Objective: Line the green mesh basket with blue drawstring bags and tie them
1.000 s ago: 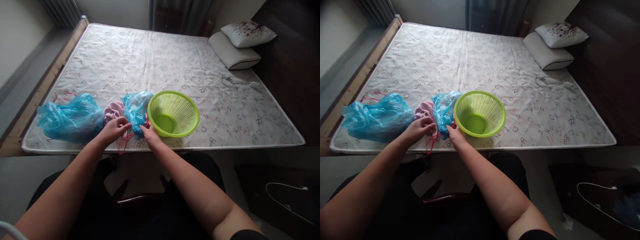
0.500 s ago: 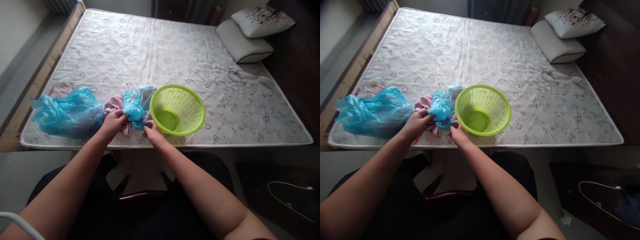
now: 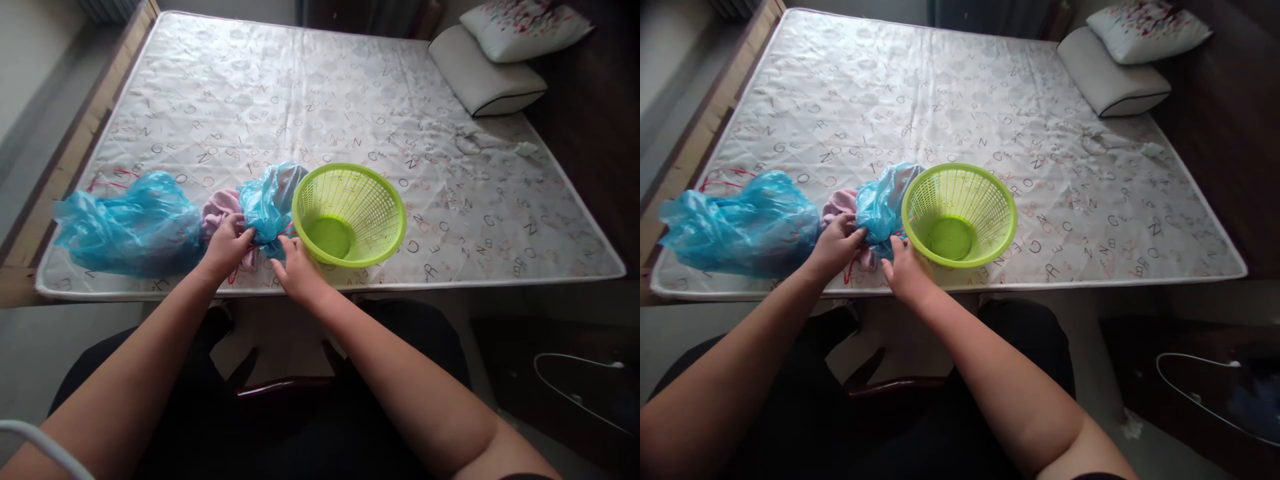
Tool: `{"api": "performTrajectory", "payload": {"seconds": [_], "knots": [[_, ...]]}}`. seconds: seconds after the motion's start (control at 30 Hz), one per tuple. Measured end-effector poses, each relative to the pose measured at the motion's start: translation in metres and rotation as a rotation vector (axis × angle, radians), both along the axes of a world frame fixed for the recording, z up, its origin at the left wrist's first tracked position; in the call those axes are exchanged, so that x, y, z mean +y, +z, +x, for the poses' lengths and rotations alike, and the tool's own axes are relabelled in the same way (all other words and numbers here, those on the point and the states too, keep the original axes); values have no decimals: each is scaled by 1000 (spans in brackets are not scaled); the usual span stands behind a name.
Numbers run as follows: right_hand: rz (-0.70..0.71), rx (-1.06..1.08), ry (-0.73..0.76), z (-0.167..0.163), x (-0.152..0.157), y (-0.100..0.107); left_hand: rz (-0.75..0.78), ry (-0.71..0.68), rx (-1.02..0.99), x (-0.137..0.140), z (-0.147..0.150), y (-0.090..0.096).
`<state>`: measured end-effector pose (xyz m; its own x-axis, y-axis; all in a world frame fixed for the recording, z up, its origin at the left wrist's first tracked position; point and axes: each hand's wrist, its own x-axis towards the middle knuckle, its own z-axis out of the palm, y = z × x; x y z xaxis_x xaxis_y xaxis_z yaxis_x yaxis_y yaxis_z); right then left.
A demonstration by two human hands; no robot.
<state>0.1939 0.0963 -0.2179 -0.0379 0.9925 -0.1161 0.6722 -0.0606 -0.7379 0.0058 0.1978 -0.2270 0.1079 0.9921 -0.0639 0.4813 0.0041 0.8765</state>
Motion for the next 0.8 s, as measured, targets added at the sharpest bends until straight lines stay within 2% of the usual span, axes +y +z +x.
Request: {"api": "performTrajectory", "payload": {"seconds": [0.1,0.23,0.4,0.53,0.7,0.8], "knots": [[35,50,34,0,0,1,17,7,-92,-2,1,-6],[60,95,20,1,4,-3,-85,-109,-259,-7,4,-10],[115,131,25,1,5,-7,-196,-180,-290,-9,7,-6],[96,151,35,1,5,-6,-299,-164,-351,-9,8,2],[12,167,63,1,7,-4,-357,-51,-384,-10,10,9],[7,154,95,1,7,-4,-395,-80,-397,-11,11,13]]}}
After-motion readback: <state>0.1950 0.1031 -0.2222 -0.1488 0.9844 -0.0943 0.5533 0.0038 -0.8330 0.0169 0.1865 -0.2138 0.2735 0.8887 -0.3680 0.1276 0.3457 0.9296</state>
